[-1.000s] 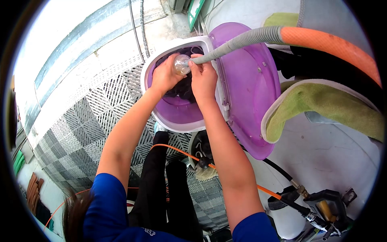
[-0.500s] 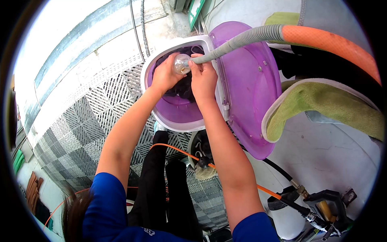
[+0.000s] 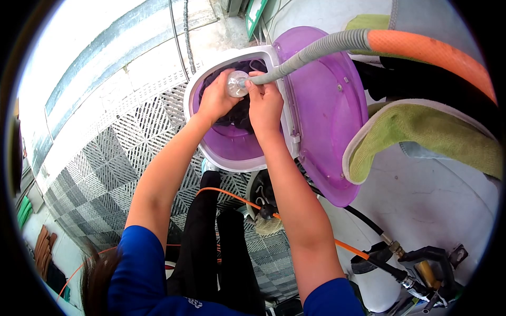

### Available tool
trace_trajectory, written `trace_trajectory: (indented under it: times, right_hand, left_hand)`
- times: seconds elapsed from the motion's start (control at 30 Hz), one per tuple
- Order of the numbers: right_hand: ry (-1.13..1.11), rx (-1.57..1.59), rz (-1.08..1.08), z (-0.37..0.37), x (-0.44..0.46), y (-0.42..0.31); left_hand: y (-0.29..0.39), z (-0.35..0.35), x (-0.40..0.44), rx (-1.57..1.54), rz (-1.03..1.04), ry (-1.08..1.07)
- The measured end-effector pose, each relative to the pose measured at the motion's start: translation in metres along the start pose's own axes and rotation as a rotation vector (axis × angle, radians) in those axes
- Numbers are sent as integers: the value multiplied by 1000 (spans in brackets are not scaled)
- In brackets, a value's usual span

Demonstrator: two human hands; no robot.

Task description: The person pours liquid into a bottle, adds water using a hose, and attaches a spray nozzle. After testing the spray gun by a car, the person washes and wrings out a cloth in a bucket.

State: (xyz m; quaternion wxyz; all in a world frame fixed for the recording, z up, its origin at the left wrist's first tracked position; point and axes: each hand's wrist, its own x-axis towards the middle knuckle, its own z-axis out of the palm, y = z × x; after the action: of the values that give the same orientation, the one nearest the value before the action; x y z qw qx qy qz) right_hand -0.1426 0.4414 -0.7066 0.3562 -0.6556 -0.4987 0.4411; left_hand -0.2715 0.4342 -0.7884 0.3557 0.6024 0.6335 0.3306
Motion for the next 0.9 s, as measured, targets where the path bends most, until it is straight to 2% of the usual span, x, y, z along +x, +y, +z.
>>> trace_trajectory:
  times: [0.9]
  right_hand:
    - [88, 153, 39, 5, -11, -5]
  left_hand:
    - [1, 0, -1, -27, 16, -17]
